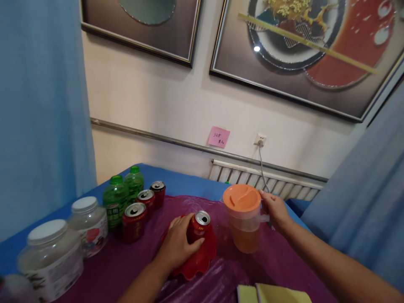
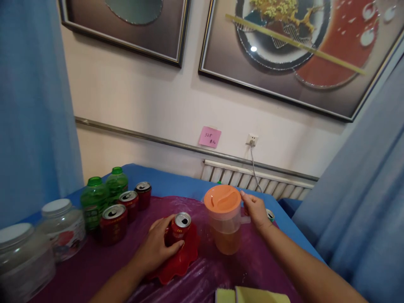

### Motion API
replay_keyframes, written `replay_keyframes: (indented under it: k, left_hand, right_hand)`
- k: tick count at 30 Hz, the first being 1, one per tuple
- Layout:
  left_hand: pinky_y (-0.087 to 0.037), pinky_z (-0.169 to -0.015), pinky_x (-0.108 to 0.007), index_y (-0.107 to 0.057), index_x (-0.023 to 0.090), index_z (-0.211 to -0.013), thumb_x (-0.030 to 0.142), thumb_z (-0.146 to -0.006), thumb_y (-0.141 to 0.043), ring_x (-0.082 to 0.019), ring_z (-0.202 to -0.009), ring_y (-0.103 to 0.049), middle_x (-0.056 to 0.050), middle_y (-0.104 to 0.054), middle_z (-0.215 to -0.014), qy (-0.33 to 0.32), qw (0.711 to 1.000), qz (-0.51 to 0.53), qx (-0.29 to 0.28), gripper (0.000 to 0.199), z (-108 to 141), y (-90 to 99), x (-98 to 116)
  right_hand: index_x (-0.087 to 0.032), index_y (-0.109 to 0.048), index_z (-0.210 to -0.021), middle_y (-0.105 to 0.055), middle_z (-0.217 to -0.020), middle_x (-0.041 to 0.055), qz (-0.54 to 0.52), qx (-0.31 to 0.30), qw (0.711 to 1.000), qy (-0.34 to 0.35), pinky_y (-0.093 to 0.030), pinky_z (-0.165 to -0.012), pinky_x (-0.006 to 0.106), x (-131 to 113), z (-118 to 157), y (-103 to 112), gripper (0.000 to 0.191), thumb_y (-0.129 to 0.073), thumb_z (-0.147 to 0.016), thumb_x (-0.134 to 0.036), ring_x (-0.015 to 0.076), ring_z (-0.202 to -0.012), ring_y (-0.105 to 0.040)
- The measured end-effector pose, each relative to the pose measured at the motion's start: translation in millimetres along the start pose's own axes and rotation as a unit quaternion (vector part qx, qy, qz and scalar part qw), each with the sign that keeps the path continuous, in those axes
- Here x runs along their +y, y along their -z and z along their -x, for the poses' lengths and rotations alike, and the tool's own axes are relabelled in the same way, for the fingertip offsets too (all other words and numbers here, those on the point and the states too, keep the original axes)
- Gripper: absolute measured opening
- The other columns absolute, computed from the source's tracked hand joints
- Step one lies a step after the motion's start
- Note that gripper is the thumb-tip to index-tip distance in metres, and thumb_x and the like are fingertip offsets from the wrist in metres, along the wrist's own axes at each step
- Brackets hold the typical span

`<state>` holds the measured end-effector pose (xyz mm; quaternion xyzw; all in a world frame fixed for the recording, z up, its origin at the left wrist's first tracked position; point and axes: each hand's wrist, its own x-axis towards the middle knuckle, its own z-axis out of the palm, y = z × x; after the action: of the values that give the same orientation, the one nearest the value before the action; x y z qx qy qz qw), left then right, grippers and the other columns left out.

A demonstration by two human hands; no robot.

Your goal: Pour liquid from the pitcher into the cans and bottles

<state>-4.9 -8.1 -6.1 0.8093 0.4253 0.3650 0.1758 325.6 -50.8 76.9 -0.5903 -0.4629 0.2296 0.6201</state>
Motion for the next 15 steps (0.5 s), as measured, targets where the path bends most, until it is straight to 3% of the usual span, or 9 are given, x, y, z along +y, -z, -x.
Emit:
replay_keyframes:
  k: [5, 15]
  left_hand:
    - [-0.04, -0.107, -0.051, -0.057, 0.019, -0.13, 0.034, -0.069, -0.079, -0.035, -0.117, -0.059, -0.013, -0.068, -0.124, 0.003, 1.0, -0.011, -0.01, 0.067, 1.1, 2.1, 3.1]
    - [-0.034, -0.111, -0.052, -0.059, 0.023, -0.129, 0.036, -0.066, -0.081, -0.036, -0.122, -0.058, -0.012, -0.068, -0.128, 0.018, 0.999, 0.005, -0.036, 0.069, 3.5, 5.6, 8.8]
  right_hand:
    - [-0.024, -0.038, -0.047, -0.034, -0.043, -0.005, 0.102, -0.017, 0.995, 0.008, -0.024, -0.044, 0.027, -23.9, 5.7, 6.4, 0.064, -0.064, -0.074, -0.076, 0.0105, -0.044, -0.029]
    - [-0.026, -0.029, -0.05, -0.029, -0.046, -0.0063, 0.18, -0.048, 0.982, 0.035, -0.02, -0.044, 0.026, -36.8, 9.1, -4.9, 0.063, -0.062, -0.073, -0.074, 0.0103, -0.045, -0.023]
